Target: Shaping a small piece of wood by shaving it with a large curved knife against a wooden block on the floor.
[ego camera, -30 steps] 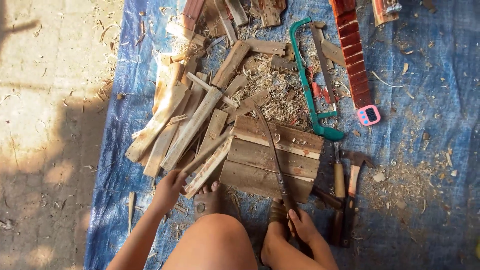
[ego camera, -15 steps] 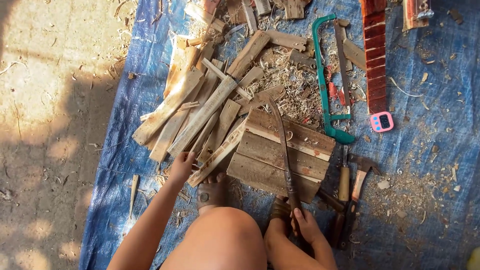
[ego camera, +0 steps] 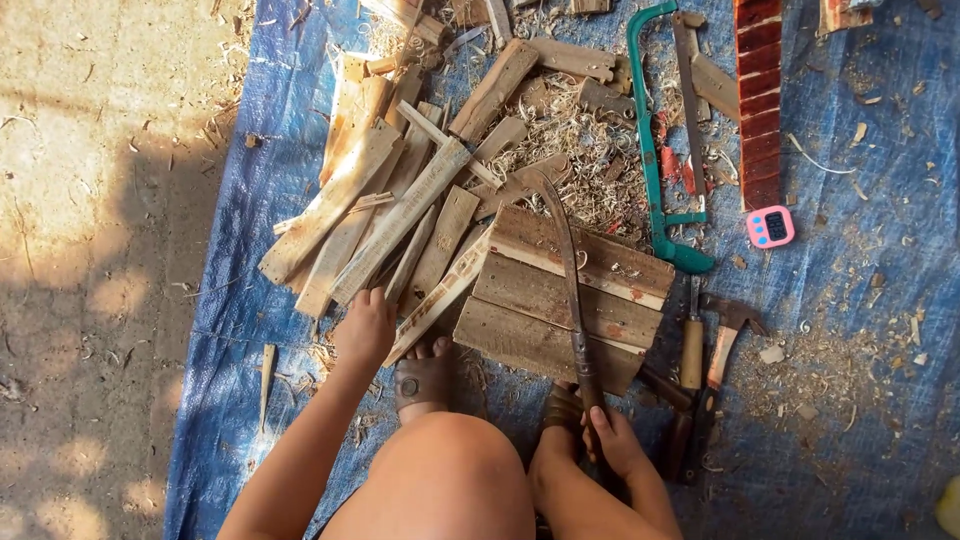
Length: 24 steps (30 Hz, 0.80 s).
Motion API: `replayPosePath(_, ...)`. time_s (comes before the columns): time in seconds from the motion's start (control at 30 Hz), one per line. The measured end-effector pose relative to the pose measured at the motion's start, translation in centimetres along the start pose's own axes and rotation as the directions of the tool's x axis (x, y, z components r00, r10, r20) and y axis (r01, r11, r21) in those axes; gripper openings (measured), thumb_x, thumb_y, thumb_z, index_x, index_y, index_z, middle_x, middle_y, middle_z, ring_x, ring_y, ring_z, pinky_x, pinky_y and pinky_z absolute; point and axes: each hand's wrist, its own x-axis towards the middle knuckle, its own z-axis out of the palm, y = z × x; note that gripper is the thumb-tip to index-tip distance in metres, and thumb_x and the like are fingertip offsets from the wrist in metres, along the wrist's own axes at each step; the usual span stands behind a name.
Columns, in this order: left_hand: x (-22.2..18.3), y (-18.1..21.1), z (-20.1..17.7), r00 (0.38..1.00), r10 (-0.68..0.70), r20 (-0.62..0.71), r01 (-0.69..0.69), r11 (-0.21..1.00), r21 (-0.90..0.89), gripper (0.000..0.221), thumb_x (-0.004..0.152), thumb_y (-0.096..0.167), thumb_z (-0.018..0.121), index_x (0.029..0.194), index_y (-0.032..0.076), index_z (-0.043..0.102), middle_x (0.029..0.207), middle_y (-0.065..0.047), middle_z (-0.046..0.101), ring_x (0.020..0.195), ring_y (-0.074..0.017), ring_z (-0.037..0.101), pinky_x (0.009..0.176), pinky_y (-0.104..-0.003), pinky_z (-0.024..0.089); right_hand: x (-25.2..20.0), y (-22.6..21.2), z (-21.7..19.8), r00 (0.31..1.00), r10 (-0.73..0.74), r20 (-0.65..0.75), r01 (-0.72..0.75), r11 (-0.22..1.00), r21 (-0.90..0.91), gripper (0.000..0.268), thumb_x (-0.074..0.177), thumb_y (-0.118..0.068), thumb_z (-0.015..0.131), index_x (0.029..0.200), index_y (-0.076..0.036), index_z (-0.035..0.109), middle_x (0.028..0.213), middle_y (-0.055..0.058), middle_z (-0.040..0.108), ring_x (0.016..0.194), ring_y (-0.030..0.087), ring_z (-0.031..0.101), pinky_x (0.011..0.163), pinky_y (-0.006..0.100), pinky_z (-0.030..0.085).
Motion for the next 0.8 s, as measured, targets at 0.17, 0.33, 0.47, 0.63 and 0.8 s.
replayPosePath(0.17, 1.1, 2.0, 1.3, 0.975, 0.113, 0.189, -0.095, 0.991, -0.099, 0.030, 0.096, 0.029, 0.062, 0.113, 0.005, 0.062, 0.107, -0.016, 0.063, 0.089, -0.0360, 0.068, 0.072, -0.046, 0.059, -0.8, -1.0, 0.5, 0.999, -0.027, 0.029, 0.028, 0.999, -0.029, 0.048, 0.098, -0.045, 0.050, 0.091, 0.001, 0.061, 0.055, 0.014, 0.055, 0.043, 0.024, 0.048, 0.048, 0.037, 0.043)
replayPosePath(0.33, 3.1, 4.0, 3.9, 0.990, 0.129, 0.051, -0.125, 0.989, -0.082, 0.028, 0.098, 0.028, 0.059, 0.102, 0.001, 0.061, 0.105, -0.021, 0.060, 0.088, -0.0413, 0.064, 0.072, -0.050, 0.056, -0.4, -0.9, 0.6, 0.999, -0.035, 0.029, 0.035, 0.999, -0.010, 0.049, 0.098, -0.047, 0.050, 0.092, 0.001, 0.060, 0.055, 0.013, 0.055, 0.042, 0.023, 0.047, 0.047, 0.036, 0.043)
replayPosePath(0.47, 3.7, 5.2, 3.9, 0.985, 0.163, 0.055, -0.163, 0.987, -0.005, 0.035, 0.093, 0.027, 0.063, 0.118, 0.004, 0.053, 0.110, -0.020, 0.057, 0.098, -0.0387, 0.061, 0.077, -0.050, 0.055, -0.6, -1.0, 1.0, 0.999, -0.022, 0.045, 0.021, 1.000, 0.015, 0.050, 0.096, -0.048, 0.051, 0.092, 0.001, 0.060, 0.057, 0.014, 0.056, 0.044, 0.023, 0.047, 0.047, 0.037, 0.043)
replayPosePath(0.63, 3.8, 5.8, 3.3, 0.967, 0.226, 0.113, -0.236, 0.968, 0.082, 0.059, 0.094, 0.025, 0.057, 0.147, 0.001, 0.042, 0.129, -0.026, 0.052, 0.100, -0.0400, 0.059, 0.077, -0.049, 0.055, -0.8, -1.3, 1.1, 0.999, -0.028, 0.029, 0.029, 0.999, -0.016, 0.044, 0.097, -0.043, 0.052, 0.092, 0.001, 0.059, 0.056, 0.014, 0.055, 0.044, 0.024, 0.048, 0.049, 0.037, 0.045)
replayPosePath(0.8, 4.8, 5.2, 2.5, 0.992, 0.054, 0.116, -0.045, 0.996, -0.078, 0.031, 0.091, 0.019, 0.065, 0.117, 0.005, 0.054, 0.104, -0.020, 0.068, 0.098, -0.0396, 0.067, 0.082, -0.050, 0.058, -1.3, -2.1, 1.2, 1.000, 0.000, 0.016, 0.002, 0.997, -0.071, 0.041, 0.097, -0.040, 0.053, 0.093, 0.000, 0.060, 0.056, 0.012, 0.057, 0.044, 0.022, 0.049, 0.050, 0.035, 0.045)
